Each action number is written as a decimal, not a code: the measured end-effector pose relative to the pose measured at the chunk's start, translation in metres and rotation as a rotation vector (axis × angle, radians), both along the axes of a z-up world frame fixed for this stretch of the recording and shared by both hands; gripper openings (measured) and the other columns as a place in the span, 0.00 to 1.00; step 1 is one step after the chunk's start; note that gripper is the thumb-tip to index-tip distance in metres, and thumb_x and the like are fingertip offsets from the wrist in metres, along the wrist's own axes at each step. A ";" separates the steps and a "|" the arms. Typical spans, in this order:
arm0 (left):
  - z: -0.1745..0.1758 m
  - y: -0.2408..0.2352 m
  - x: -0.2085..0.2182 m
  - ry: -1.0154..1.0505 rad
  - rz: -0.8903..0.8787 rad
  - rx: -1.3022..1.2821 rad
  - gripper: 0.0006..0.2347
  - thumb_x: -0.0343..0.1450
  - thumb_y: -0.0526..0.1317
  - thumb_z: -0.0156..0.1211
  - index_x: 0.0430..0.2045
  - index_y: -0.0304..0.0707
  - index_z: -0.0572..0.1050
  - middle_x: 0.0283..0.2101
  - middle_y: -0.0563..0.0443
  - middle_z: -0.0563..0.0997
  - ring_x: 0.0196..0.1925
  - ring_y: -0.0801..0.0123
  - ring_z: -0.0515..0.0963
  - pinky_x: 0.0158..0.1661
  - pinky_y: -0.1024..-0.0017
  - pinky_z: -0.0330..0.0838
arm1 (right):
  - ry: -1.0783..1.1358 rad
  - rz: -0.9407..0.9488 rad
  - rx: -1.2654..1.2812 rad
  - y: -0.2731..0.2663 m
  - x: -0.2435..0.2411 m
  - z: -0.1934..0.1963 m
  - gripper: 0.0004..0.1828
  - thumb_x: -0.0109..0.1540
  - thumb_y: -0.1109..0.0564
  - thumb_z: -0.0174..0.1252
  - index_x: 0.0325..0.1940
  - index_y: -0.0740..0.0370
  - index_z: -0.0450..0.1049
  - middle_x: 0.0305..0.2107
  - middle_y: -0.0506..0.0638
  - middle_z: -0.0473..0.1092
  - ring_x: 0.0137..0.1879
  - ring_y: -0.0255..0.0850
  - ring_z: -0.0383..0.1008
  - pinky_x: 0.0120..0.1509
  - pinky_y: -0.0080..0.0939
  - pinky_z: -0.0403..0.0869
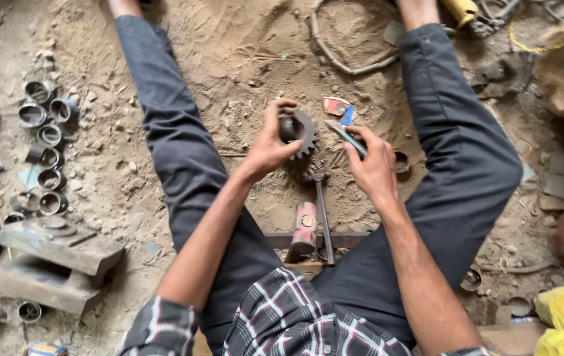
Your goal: The person sits on the ground and uses a hammer to strike a cylindrical metal piece placed on a gear. They repeatedly adjust the piece and hammer it, then use a chisel to scrape or mark the metal. The person continues hammering and scraping the same metal piece throughout the clip.
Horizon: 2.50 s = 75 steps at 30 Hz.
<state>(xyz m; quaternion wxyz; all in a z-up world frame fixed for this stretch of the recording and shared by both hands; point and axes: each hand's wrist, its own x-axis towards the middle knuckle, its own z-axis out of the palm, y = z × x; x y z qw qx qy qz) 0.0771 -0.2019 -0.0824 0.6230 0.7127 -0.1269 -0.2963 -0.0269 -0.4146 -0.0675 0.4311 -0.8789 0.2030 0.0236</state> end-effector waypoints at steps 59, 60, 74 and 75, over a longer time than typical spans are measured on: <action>-0.056 -0.005 0.010 -0.692 -0.124 0.388 0.27 0.56 0.37 0.78 0.51 0.34 0.78 0.50 0.41 0.81 0.53 0.55 0.80 0.58 0.58 0.73 | -0.066 0.327 -0.327 0.037 -0.002 -0.024 0.26 0.65 0.73 0.48 0.67 0.62 0.70 0.34 0.56 0.69 0.22 0.40 0.74 0.21 0.32 0.76; -0.057 -0.003 0.010 -0.689 -0.126 0.385 0.27 0.56 0.37 0.79 0.51 0.34 0.78 0.51 0.40 0.81 0.53 0.55 0.79 0.58 0.57 0.73 | -0.068 0.328 -0.326 0.038 -0.002 -0.025 0.26 0.65 0.73 0.48 0.67 0.62 0.70 0.35 0.56 0.69 0.22 0.40 0.75 0.21 0.33 0.76; -0.049 -0.013 0.002 -0.877 -0.123 0.487 0.27 0.57 0.37 0.79 0.50 0.32 0.78 0.52 0.41 0.81 0.56 0.53 0.79 0.60 0.56 0.69 | -0.134 0.319 -0.339 0.037 -0.005 -0.028 0.27 0.63 0.74 0.49 0.66 0.64 0.70 0.38 0.57 0.71 0.25 0.41 0.76 0.24 0.35 0.77; -0.050 -0.012 0.002 -0.857 -0.117 0.471 0.26 0.57 0.37 0.78 0.50 0.32 0.79 0.51 0.41 0.81 0.55 0.53 0.79 0.60 0.56 0.69 | -0.141 0.317 -0.347 0.037 -0.006 -0.028 0.28 0.62 0.74 0.50 0.66 0.64 0.70 0.38 0.57 0.71 0.26 0.41 0.76 0.25 0.35 0.77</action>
